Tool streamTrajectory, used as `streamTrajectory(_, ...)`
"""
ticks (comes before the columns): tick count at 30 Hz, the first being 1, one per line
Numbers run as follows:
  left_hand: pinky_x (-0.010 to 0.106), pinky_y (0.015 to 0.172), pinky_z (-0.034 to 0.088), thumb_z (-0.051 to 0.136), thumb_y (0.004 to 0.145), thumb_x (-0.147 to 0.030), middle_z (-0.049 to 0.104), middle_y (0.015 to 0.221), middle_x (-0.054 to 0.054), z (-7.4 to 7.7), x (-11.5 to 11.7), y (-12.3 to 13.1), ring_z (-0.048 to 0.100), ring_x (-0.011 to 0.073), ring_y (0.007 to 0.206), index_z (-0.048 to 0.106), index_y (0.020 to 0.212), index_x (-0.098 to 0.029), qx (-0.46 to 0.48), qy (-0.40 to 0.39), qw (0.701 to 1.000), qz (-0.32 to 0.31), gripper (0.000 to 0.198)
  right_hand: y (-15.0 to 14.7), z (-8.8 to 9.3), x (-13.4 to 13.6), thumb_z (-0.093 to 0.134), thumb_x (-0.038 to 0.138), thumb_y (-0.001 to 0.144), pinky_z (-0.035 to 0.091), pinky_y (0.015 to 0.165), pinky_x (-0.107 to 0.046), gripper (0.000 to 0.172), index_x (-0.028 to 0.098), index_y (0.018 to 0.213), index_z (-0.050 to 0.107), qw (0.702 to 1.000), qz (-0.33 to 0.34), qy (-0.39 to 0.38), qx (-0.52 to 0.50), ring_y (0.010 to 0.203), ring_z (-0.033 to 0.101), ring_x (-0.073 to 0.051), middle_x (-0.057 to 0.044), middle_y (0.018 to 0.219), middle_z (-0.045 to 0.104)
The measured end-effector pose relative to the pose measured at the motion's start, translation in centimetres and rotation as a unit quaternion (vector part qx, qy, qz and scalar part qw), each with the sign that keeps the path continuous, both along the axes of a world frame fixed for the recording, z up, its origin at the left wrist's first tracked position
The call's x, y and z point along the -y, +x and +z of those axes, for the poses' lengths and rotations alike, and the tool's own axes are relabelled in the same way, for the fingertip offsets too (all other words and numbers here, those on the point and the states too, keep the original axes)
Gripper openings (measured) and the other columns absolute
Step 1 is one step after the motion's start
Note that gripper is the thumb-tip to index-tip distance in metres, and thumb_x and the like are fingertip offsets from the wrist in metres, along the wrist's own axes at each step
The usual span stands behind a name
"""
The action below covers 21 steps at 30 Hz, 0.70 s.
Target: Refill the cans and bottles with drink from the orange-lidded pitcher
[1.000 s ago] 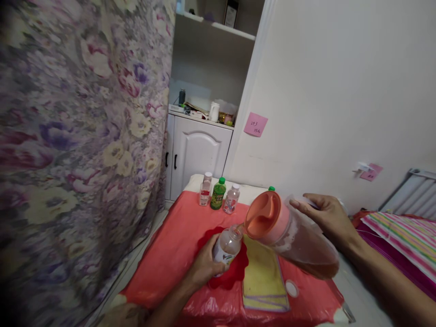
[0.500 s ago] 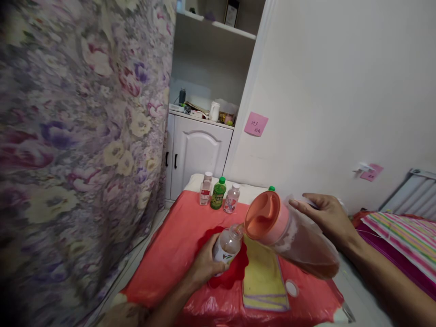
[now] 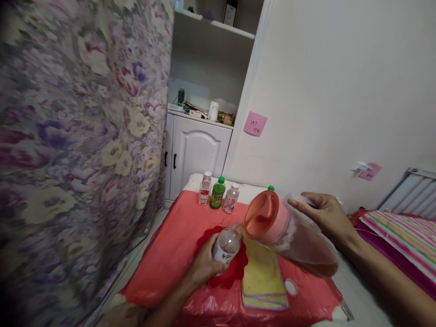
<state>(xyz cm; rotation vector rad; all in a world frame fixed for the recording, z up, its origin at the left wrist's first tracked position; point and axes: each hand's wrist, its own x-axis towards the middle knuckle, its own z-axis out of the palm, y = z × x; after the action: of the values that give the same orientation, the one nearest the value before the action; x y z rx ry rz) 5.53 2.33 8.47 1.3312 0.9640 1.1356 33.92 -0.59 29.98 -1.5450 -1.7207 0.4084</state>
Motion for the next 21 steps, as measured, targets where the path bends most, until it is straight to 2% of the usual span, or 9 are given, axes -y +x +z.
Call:
streamTrajectory(10,0.03,0.077,0.051,0.066,0.051,0.001,0.072,0.11,0.005,-0.23,-0.08,0.14,0.066,0.0242,0.096,0.061,0.118,-0.02,0.0,0.0,1.0,0.002,0.07,0.13,-0.2,-0.16,0.067,0.065,0.082,0.027,0.043,-0.023,0.053,0.021,0.06,0.046,1.0,0.003,0.006,0.002,0.047,0.037,-0.009,0.006,0.053,0.037)
streamTrajectory(21,0.032,0.084,0.052,0.069,0.051,0.001,0.071,0.115,0.005,0.2,0.08,0.08,0.066,0.026,0.103,0.059,0.117,-0.02,-0.012,0.008,1.0,0.009,0.07,-0.07,-0.11,-0.31,0.065,0.071,0.079,0.025,0.046,-0.023,0.057,0.021,0.061,0.045,1.0,0.001,-0.01,0.013,0.051,0.036,-0.01,0.005,0.056,0.034)
